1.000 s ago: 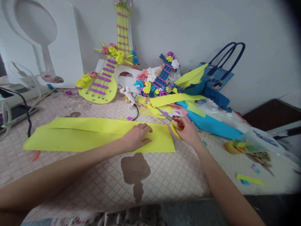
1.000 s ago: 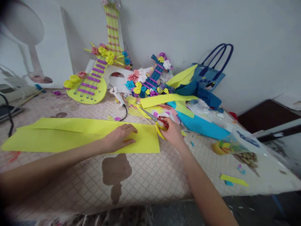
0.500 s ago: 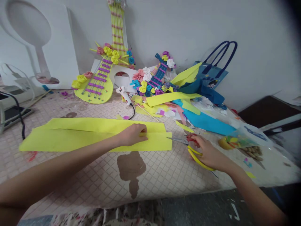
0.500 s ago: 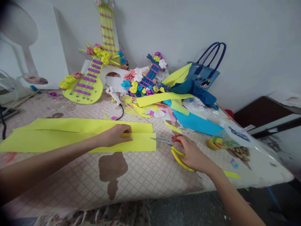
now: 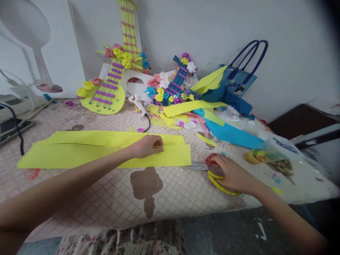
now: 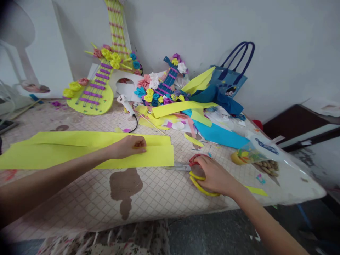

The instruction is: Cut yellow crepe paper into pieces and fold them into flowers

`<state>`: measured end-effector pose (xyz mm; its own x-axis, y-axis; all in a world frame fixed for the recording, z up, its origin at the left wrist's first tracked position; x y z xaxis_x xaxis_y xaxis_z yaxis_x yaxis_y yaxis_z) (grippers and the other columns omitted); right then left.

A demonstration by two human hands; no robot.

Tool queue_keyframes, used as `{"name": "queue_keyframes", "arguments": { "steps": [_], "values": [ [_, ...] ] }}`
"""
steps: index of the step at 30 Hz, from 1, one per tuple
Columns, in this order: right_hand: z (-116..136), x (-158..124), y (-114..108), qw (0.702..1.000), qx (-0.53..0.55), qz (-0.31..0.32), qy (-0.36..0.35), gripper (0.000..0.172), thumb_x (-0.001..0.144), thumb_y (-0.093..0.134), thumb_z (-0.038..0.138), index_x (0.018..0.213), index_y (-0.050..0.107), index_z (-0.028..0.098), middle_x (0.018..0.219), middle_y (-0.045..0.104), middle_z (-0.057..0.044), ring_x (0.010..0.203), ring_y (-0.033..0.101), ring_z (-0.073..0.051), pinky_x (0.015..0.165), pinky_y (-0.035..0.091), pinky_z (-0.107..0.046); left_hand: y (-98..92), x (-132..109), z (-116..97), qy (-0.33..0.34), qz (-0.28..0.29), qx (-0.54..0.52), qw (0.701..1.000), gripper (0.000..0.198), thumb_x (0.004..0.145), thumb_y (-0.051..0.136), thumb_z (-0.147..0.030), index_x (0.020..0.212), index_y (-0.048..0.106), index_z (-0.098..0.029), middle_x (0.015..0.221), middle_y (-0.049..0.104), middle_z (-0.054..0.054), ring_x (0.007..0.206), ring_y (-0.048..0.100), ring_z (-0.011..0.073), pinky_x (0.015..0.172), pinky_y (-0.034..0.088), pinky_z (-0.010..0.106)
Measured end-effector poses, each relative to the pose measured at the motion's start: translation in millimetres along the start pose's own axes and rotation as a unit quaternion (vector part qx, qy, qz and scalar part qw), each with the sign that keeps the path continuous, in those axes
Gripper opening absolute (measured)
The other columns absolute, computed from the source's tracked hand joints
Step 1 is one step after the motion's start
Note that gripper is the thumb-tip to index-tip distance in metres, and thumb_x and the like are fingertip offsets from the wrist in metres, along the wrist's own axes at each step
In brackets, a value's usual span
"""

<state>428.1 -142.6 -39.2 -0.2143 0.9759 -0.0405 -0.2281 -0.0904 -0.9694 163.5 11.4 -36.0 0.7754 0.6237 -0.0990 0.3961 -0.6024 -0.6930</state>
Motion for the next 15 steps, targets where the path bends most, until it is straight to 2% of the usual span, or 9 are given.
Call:
{"name": "queue_keyframes", "arguments": {
  "steps": [3, 6, 8, 10, 12, 15],
  "values": [
    [3, 2, 0, 1.000, -0.010, 0.006, -0.008, 0.039, 0.070, 0.065, 0.036, 0.105, 0.053, 0.023, 0.111, 0.061, -0.009, 0.101, 0.057, -0.028, 0.085, 0.046, -0.042, -1.8, 2, -6, 0.051, -0.039, 0.055, 0.996, 0.020, 0.079, 0.056, -0.030, 0.091, 0.057, -0.014, 0.086, 0.063, 0.007, 0.076, 0.057, 0.0171, 0.068, 0.045, 0.030],
    [4, 3, -1, 1.000, -0.016, 0.007, -0.015, 0.037, 0.069, 0.065, 0.035, 0.102, 0.054, 0.023, 0.108, 0.062, -0.009, 0.099, 0.058, -0.028, 0.083, 0.046, -0.041, -0.1, 2, -26, 0.184, -0.082, 0.118, 0.972, 0.027, 0.082, 0.053, -0.021, 0.108, 0.056, -0.014, 0.109, 0.062, 0.012, 0.102, 0.056, 0.0225, 0.088, 0.043, 0.038],
    [5, 3, -2, 1.000, -0.017, 0.012, -0.019, 0.036, 0.070, 0.065, 0.036, 0.102, 0.054, 0.023, 0.107, 0.062, -0.009, 0.098, 0.058, -0.028, 0.082, 0.046, -0.041, 9.9, 1, -42, 0.282, -0.042, 0.135, 0.949, 0.030, 0.087, 0.045, -0.017, 0.116, 0.055, -0.016, 0.121, 0.060, 0.011, 0.116, 0.051, 0.0222, 0.098, 0.037, 0.040],
    [5, 3, -2, 0.999, -0.021, 0.018, -0.022, 0.036, 0.070, 0.065, 0.037, 0.101, 0.054, 0.023, 0.107, 0.061, -0.009, 0.097, 0.058, -0.028, 0.082, 0.046, -0.041, 24.3, 1, -53, 0.352, 0.032, 0.150, 0.923, 0.036, 0.090, 0.038, -0.012, 0.121, 0.054, -0.019, 0.129, 0.057, 0.009, 0.126, 0.045, 0.0203, 0.104, 0.031, 0.041],
    [6, 3, -2, 0.999, -0.026, 0.022, -0.023, 0.035, 0.071, 0.064, 0.038, 0.101, 0.053, 0.024, 0.106, 0.061, -0.009, 0.096, 0.058, -0.028, 0.082, 0.046, -0.041, 37.9, 3, -57, 0.382, 0.094, 0.171, 0.903, 0.041, 0.092, 0.034, -0.011, 0.128, 0.050, -0.021, 0.138, 0.050, 0.007, 0.133, 0.038, 0.0189, 0.110, 0.023, 0.042],
    [5, 3, -1, 0.999, -0.035, 0.024, -0.028, 0.036, 0.072, 0.063, 0.040, 0.102, 0.053, 0.023, 0.106, 0.062, -0.009, 0.096, 0.058, -0.028, 0.082, 0.046, -0.042, 51.7, 10, -50, 0.377, 0.138, 0.179, 0.898, 0.045, 0.094, 0.036, -0.019, 0.138, 0.039, -0.025, 0.146, 0.038, 0.003, 0.138, 0.030, 0.0170, 0.115, 0.007, 0.041]
  ]
}}
Point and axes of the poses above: each hand's wrist, its own x-axis towards the middle knuckle, its own y-axis out of the palm, z = x × y, the point moved 5 cm from there along x, towards the middle knuckle
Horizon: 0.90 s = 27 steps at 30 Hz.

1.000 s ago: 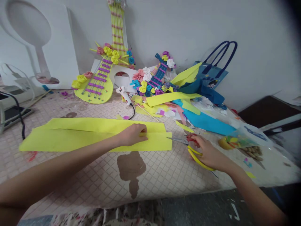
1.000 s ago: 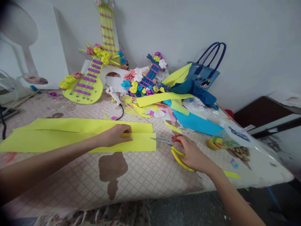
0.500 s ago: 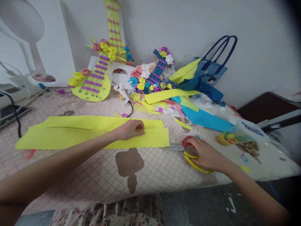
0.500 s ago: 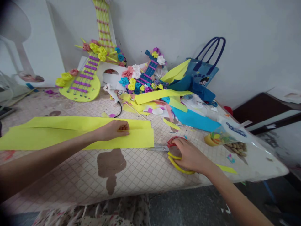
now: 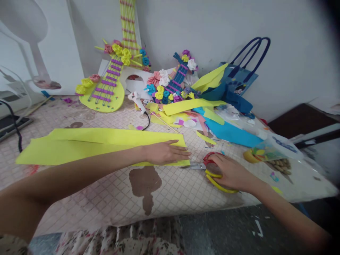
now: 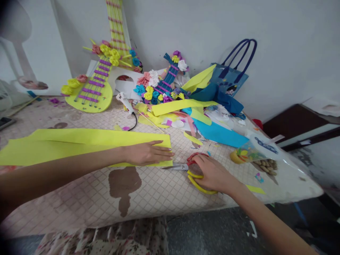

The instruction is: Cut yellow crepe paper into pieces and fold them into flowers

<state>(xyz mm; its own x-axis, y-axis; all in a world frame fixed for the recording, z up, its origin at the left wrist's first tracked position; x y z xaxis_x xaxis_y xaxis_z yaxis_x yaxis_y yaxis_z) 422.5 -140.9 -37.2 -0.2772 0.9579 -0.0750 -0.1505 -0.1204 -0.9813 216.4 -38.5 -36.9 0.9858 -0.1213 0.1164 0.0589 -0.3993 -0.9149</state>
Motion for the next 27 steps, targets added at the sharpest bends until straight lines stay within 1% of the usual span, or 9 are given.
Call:
{"name": "queue_keyframes", "arguments": {
  "steps": [2, 3, 6, 10, 16, 21, 24, 27],
  "values": [
    [0, -1, 1, 1.000, -0.008, 0.000, -0.004, 0.038, 0.073, 0.063, 0.043, 0.103, 0.053, 0.023, 0.108, 0.061, -0.009, 0.097, 0.058, -0.028, 0.083, 0.046, -0.042, 8.1, 0, 7, -0.004, 0.016, -0.006, 1.000, 0.048, 0.094, 0.037, -0.026, 0.142, 0.033, -0.026, 0.148, 0.034, 0.002, 0.139, 0.026, 0.0167, 0.116, 0.000, 0.041],
    [-1, -1, 1, 1.000, -0.012, 0.000, -0.006, 0.039, 0.073, 0.063, 0.043, 0.103, 0.052, 0.023, 0.108, 0.061, -0.010, 0.097, 0.058, -0.028, 0.082, 0.047, -0.042, 11.1, -1, 10, -0.003, 0.019, -0.006, 1.000, 0.049, 0.095, 0.037, -0.028, 0.143, 0.031, -0.026, 0.149, 0.032, 0.003, 0.139, 0.025, 0.0170, 0.116, -0.002, 0.041],
    [-1, -2, 1, 1.000, -0.020, 0.000, -0.008, 0.039, 0.072, 0.064, 0.041, 0.104, 0.052, 0.021, 0.107, 0.062, -0.010, 0.096, 0.059, -0.028, 0.081, 0.047, -0.041, 16.0, -3, 15, 0.004, 0.027, 0.001, 1.000, 0.051, 0.096, 0.032, -0.033, 0.145, 0.025, -0.024, 0.151, 0.028, 0.003, 0.140, 0.022, 0.0178, 0.115, -0.005, 0.043],
    [-1, -2, 1, 1.000, -0.028, 0.012, -0.005, 0.037, 0.073, 0.062, 0.037, 0.104, 0.052, 0.021, 0.106, 0.062, -0.010, 0.094, 0.060, -0.027, 0.078, 0.048, -0.039, 17.8, -4, 18, -0.002, 0.043, 0.005, 0.999, 0.052, 0.096, 0.028, -0.037, 0.146, 0.021, -0.027, 0.152, 0.024, -0.001, 0.141, 0.019, 0.0162, 0.115, -0.007, 0.041],
    [-2, -1, 1, 0.999, -0.045, 0.022, -0.012, 0.036, 0.074, 0.062, 0.038, 0.104, 0.051, 0.021, 0.104, 0.063, -0.010, 0.092, 0.061, -0.027, 0.075, 0.048, -0.038, 16.5, -3, 16, 0.014, 0.039, 0.013, 0.999, 0.053, 0.096, 0.027, -0.040, 0.147, 0.020, -0.026, 0.153, 0.023, 0.000, 0.142, 0.018, 0.0166, 0.115, -0.006, 0.041],
    [-5, -1, 0, 0.998, -0.058, 0.011, -0.025, 0.037, 0.075, 0.061, 0.039, 0.105, 0.051, 0.020, 0.106, 0.063, -0.011, 0.094, 0.062, -0.027, 0.077, 0.048, -0.039, 14.9, -3, 16, 0.008, 0.042, 0.008, 0.999, 0.054, 0.096, 0.028, -0.041, 0.147, 0.019, -0.028, 0.154, 0.019, -0.001, 0.142, 0.015, 0.0165, 0.115, -0.007, 0.041],
    [-8, -2, 0, 0.998, -0.063, 0.008, -0.027, 0.039, 0.075, 0.061, 0.041, 0.105, 0.052, 0.020, 0.106, 0.063, -0.012, 0.096, 0.061, -0.028, 0.078, 0.049, -0.041, 13.7, -2, 13, 0.026, 0.038, 0.015, 0.999, 0.053, 0.096, 0.028, -0.040, 0.147, 0.020, -0.028, 0.154, 0.018, -0.001, 0.143, 0.012, 0.0167, 0.115, -0.010, 0.041],
    [-9, -3, 1, 0.998, -0.063, 0.009, -0.025, 0.039, 0.075, 0.060, 0.042, 0.106, 0.052, 0.019, 0.108, 0.063, -0.013, 0.098, 0.060, -0.029, 0.080, 0.049, -0.042, 14.8, -2, 11, 0.047, 0.036, 0.013, 0.998, 0.053, 0.095, 0.030, -0.039, 0.146, 0.021, -0.029, 0.153, 0.021, -0.002, 0.142, 0.015, 0.0173, 0.114, -0.012, 0.041]
  ]
}}
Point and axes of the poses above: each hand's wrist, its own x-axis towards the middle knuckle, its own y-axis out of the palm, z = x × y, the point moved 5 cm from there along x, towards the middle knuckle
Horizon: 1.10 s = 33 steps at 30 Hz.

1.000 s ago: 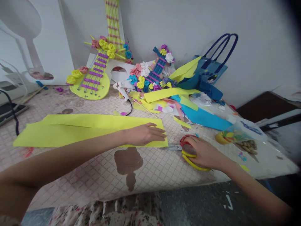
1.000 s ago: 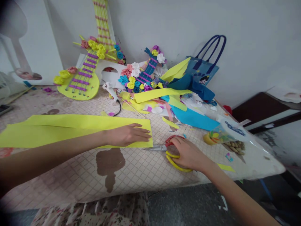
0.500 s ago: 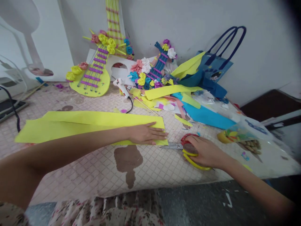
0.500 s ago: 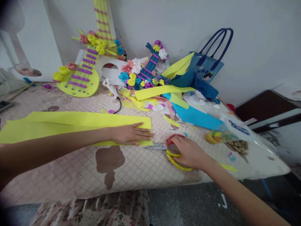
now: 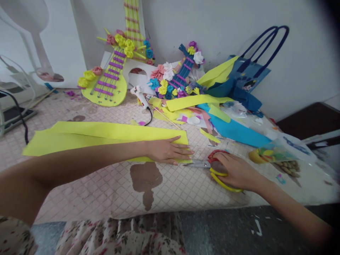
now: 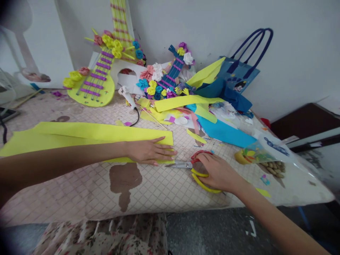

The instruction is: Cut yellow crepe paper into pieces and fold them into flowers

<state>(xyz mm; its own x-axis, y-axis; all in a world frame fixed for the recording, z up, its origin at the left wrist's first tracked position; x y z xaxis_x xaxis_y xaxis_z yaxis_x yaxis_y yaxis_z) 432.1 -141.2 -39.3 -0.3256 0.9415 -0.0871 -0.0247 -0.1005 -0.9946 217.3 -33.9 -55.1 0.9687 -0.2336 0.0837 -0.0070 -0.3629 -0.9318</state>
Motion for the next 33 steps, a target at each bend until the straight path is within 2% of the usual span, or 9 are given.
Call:
{"name": "queue_keyframes", "arguments": {
  "steps": [7, 14, 19, 26, 33],
  "values": [
    [-1, 0, 1, 1.000, 0.003, 0.015, -0.008, 0.037, 0.076, 0.060, 0.040, 0.105, 0.051, 0.019, 0.107, 0.062, -0.012, 0.096, 0.061, -0.028, 0.079, 0.050, -0.042, 2.6, 0, 2, -0.007, -0.007, -0.029, 1.000, 0.056, 0.093, 0.034, -0.041, 0.146, 0.021, -0.030, 0.152, 0.025, -0.001, 0.141, 0.019, 0.0194, 0.114, -0.009, 0.043],
    [-2, 1, 1, 1.000, 0.005, 0.002, -0.018, 0.037, 0.075, 0.061, 0.040, 0.105, 0.050, 0.020, 0.108, 0.062, -0.012, 0.097, 0.060, -0.028, 0.081, 0.050, -0.042, -9.5, -2, 3, -0.016, -0.002, -0.022, 1.000, 0.054, 0.095, 0.028, -0.037, 0.147, 0.019, -0.026, 0.153, 0.020, -0.001, 0.142, 0.015, 0.0164, 0.114, -0.013, 0.040],
    [-4, 2, 3, 1.000, 0.008, 0.000, -0.017, 0.037, 0.075, 0.061, 0.042, 0.104, 0.052, 0.021, 0.106, 0.063, -0.011, 0.094, 0.062, -0.028, 0.078, 0.050, -0.041, -4.3, -3, 7, -0.012, 0.014, -0.027, 0.999, 0.053, 0.094, 0.032, -0.037, 0.145, 0.024, -0.029, 0.152, 0.023, -0.002, 0.141, 0.018, 0.0169, 0.113, -0.014, 0.040],
    [-3, 1, 3, 1.000, -0.015, 0.014, -0.012, 0.037, 0.076, 0.060, 0.044, 0.103, 0.051, 0.020, 0.103, 0.065, -0.011, 0.090, 0.064, -0.028, 0.073, 0.050, -0.040, -2.7, -3, 9, -0.006, -0.021, -0.049, 0.999, 0.052, 0.092, 0.038, -0.037, 0.143, 0.030, -0.033, 0.150, 0.030, -0.003, 0.139, 0.024, 0.0178, 0.115, -0.006, 0.042],
    [0, 0, 0, 0.998, -0.047, 0.019, -0.024, 0.033, 0.080, 0.055, 0.046, 0.100, 0.053, 0.020, 0.091, 0.068, -0.009, 0.078, 0.066, -0.027, 0.062, 0.048, -0.037, -3.8, -3, 9, -0.021, -0.009, -0.063, 0.998, 0.052, 0.091, 0.040, -0.037, 0.142, 0.030, -0.036, 0.150, 0.029, -0.006, 0.140, 0.023, 0.0166, 0.115, -0.009, 0.039]
  ]
}}
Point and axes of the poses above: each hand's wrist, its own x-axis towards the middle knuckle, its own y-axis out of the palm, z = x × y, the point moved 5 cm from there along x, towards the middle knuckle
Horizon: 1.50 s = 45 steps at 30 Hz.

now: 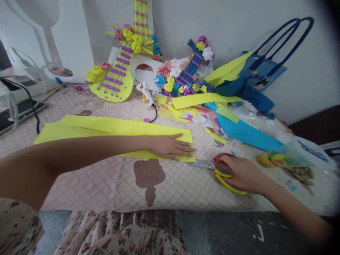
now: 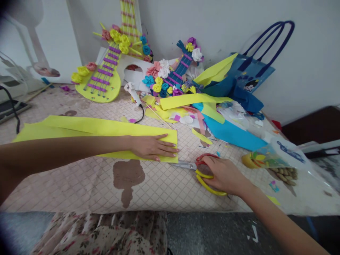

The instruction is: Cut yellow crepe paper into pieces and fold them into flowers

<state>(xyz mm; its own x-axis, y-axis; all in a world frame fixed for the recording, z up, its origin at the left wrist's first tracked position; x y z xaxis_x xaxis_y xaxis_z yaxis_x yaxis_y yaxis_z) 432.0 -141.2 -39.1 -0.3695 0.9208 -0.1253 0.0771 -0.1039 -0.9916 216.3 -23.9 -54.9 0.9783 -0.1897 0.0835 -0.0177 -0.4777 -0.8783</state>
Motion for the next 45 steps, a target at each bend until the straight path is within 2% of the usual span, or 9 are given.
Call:
{"name": "queue_keyframes", "arguments": {
  "steps": [6, 12, 17, 26, 30, 35, 38, 42, 45],
  "values": [
    [-2, -5, 4, 0.998, -0.042, 0.036, 0.015, 0.033, 0.085, 0.050, 0.047, 0.104, 0.049, 0.020, 0.091, 0.070, -0.008, 0.077, 0.067, -0.026, 0.061, 0.048, -0.036, -1.4, 0, -1, 0.010, -0.021, -0.008, 1.000, 0.052, 0.091, 0.042, -0.036, 0.142, 0.031, -0.036, 0.149, 0.031, -0.005, 0.139, 0.025, 0.0168, 0.115, -0.007, 0.038],
    [1, -5, 0, 1.000, -0.018, 0.008, 0.017, 0.032, 0.083, 0.053, 0.043, 0.104, 0.050, 0.020, 0.098, 0.068, -0.009, 0.084, 0.066, -0.025, 0.066, 0.049, -0.035, -0.9, 0, -1, 0.012, -0.019, 0.004, 1.000, 0.052, 0.091, 0.040, -0.036, 0.142, 0.030, -0.035, 0.149, 0.031, -0.005, 0.139, 0.024, 0.0164, 0.115, -0.006, 0.038],
    [4, -2, -3, 1.000, 0.016, -0.023, 0.003, 0.031, 0.079, 0.056, 0.043, 0.099, 0.053, 0.020, 0.096, 0.068, -0.009, 0.082, 0.066, -0.026, 0.066, 0.050, -0.036, -2.7, -2, -4, 0.019, -0.010, 0.025, 0.999, 0.052, 0.093, 0.033, -0.036, 0.145, 0.026, -0.030, 0.151, 0.025, -0.003, 0.141, 0.018, 0.0164, 0.114, -0.011, 0.038],
    [9, 4, -4, 1.000, 0.000, -0.011, -0.003, 0.030, 0.082, 0.054, 0.043, 0.103, 0.051, 0.021, 0.097, 0.068, -0.009, 0.082, 0.066, -0.025, 0.067, 0.049, -0.035, -1.1, -3, 0, -0.017, -0.003, -0.014, 1.000, 0.050, 0.091, 0.039, -0.036, 0.141, 0.033, -0.035, 0.150, 0.029, -0.006, 0.140, 0.022, 0.0166, 0.115, -0.010, 0.038],
    [9, 5, -3, 1.000, 0.000, -0.007, 0.000, 0.030, 0.081, 0.055, 0.043, 0.102, 0.051, 0.021, 0.093, 0.069, -0.008, 0.077, 0.067, -0.024, 0.062, 0.047, -0.033, -1.5, -3, -1, -0.006, -0.017, -0.015, 1.000, 0.050, 0.091, 0.040, -0.036, 0.141, 0.034, -0.036, 0.148, 0.031, -0.007, 0.139, 0.025, 0.0164, 0.115, -0.009, 0.038],
    [4, -1, 1, 1.000, -0.024, 0.011, 0.013, 0.032, 0.082, 0.053, 0.046, 0.102, 0.051, 0.022, 0.086, 0.070, -0.006, 0.070, 0.067, -0.024, 0.056, 0.045, -0.032, 0.5, -4, -1, -0.007, 0.005, -0.006, 1.000, 0.051, 0.093, 0.035, -0.036, 0.143, 0.029, -0.034, 0.151, 0.026, -0.005, 0.141, 0.020, 0.0162, 0.114, -0.012, 0.038],
    [2, -5, 3, 0.999, -0.032, 0.016, 0.017, 0.030, 0.082, 0.053, 0.046, 0.102, 0.051, 0.023, 0.084, 0.071, -0.005, 0.069, 0.067, -0.024, 0.054, 0.044, -0.032, -1.2, -4, -1, -0.003, -0.010, -0.010, 1.000, 0.050, 0.092, 0.037, -0.036, 0.142, 0.031, -0.036, 0.149, 0.030, -0.006, 0.140, 0.023, 0.0165, 0.115, -0.009, 0.038],
    [3, -5, 0, 1.000, -0.015, 0.008, 0.012, 0.030, 0.082, 0.054, 0.044, 0.103, 0.050, 0.023, 0.093, 0.070, -0.006, 0.078, 0.068, -0.025, 0.060, 0.048, -0.033, -1.6, -4, 0, -0.022, -0.010, -0.016, 1.000, 0.050, 0.091, 0.041, -0.036, 0.140, 0.034, -0.039, 0.148, 0.032, -0.009, 0.139, 0.025, 0.0153, 0.115, -0.007, 0.036],
    [6, -3, -2, 1.000, 0.006, 0.003, 0.007, 0.030, 0.081, 0.055, 0.042, 0.104, 0.050, 0.023, 0.100, 0.068, -0.007, 0.085, 0.067, -0.025, 0.067, 0.050, -0.035, -1.7, -4, -1, -0.002, -0.018, -0.003, 1.000, 0.050, 0.092, 0.039, -0.036, 0.141, 0.031, -0.037, 0.149, 0.031, -0.007, 0.139, 0.025, 0.0163, 0.115, -0.007, 0.038]
  ]
}}
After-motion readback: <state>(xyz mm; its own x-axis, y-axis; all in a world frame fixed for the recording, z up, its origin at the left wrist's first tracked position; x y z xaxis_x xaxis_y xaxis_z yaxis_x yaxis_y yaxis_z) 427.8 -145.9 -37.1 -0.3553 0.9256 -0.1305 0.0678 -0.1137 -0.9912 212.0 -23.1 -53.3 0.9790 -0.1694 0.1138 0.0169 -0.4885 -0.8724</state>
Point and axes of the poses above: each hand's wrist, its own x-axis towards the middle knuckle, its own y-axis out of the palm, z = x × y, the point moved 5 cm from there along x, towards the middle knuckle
